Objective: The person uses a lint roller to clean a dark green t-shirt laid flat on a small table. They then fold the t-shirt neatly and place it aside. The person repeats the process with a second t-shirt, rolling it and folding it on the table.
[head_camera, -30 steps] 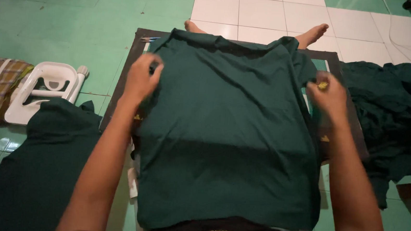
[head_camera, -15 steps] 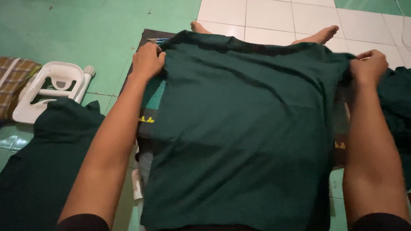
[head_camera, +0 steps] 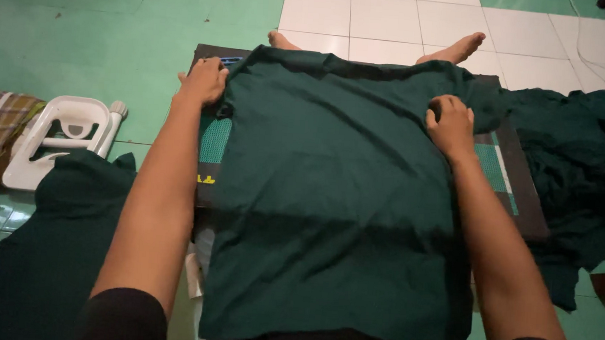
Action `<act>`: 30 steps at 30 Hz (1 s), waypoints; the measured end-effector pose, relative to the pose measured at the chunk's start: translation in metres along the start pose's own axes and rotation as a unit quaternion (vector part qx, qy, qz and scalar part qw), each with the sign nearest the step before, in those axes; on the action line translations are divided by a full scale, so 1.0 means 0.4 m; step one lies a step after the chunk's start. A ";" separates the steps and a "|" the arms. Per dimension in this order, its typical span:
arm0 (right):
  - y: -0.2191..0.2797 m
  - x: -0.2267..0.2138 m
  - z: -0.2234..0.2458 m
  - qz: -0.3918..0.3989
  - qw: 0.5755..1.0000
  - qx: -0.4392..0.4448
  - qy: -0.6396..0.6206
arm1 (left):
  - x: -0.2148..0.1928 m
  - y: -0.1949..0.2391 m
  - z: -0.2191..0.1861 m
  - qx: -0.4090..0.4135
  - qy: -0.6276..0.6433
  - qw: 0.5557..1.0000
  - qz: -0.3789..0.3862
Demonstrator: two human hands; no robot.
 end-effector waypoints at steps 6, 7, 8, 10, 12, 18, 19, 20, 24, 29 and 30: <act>0.000 0.008 -0.022 -0.024 0.999 -0.009 -0.023 | 0.037 -0.039 0.042 0.030 -0.136 0.985 -0.102; -0.001 0.007 -0.024 -0.023 1.000 -0.010 -0.018 | 0.038 -0.043 0.046 0.045 -0.174 0.976 -0.126; -0.004 0.010 -0.029 -0.023 1.000 -0.008 -0.018 | 0.011 -0.011 0.032 0.047 -0.174 0.976 -0.125; -0.008 0.020 -0.039 -0.026 0.999 -0.007 -0.020 | -0.050 0.056 0.008 0.048 -0.159 0.973 -0.158; -0.006 0.025 -0.041 -0.029 0.999 -0.008 -0.013 | -0.055 0.051 0.016 0.025 -0.167 0.974 -0.152; 0.004 0.004 -0.016 -0.024 1.000 -0.007 -0.016 | -0.100 0.127 0.067 -0.088 -0.074 0.984 -0.137; 0.005 -0.001 -0.011 -0.022 1.000 -0.005 -0.018 | -0.092 0.128 0.096 -0.112 -0.064 0.981 -0.143; 0.004 -0.003 -0.011 -0.023 1.000 -0.005 -0.020 | -0.139 0.197 0.061 -0.112 -0.065 0.981 -0.144; 0.000 0.018 -0.032 -0.028 1.000 -0.011 0.002 | -0.225 0.436 -0.061 -0.088 -0.104 0.979 -0.150; -0.018 0.022 -0.041 -0.013 1.000 -0.012 0.025 | -0.195 0.525 -0.142 -0.048 -0.116 0.989 -0.080; -0.018 0.022 -0.047 -0.005 1.000 -0.004 0.025 | -0.252 0.538 -0.172 -0.044 -0.089 0.994 -0.048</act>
Point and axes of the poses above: each hand's wrist, its own y-axis away from the middle knuckle, its own x-axis out of the palm, z = x × y, the point moved 5 cm from there along -y, towards the middle knuckle, and after that the axes turned 7 degrees about -y, right-handed, at the moved point
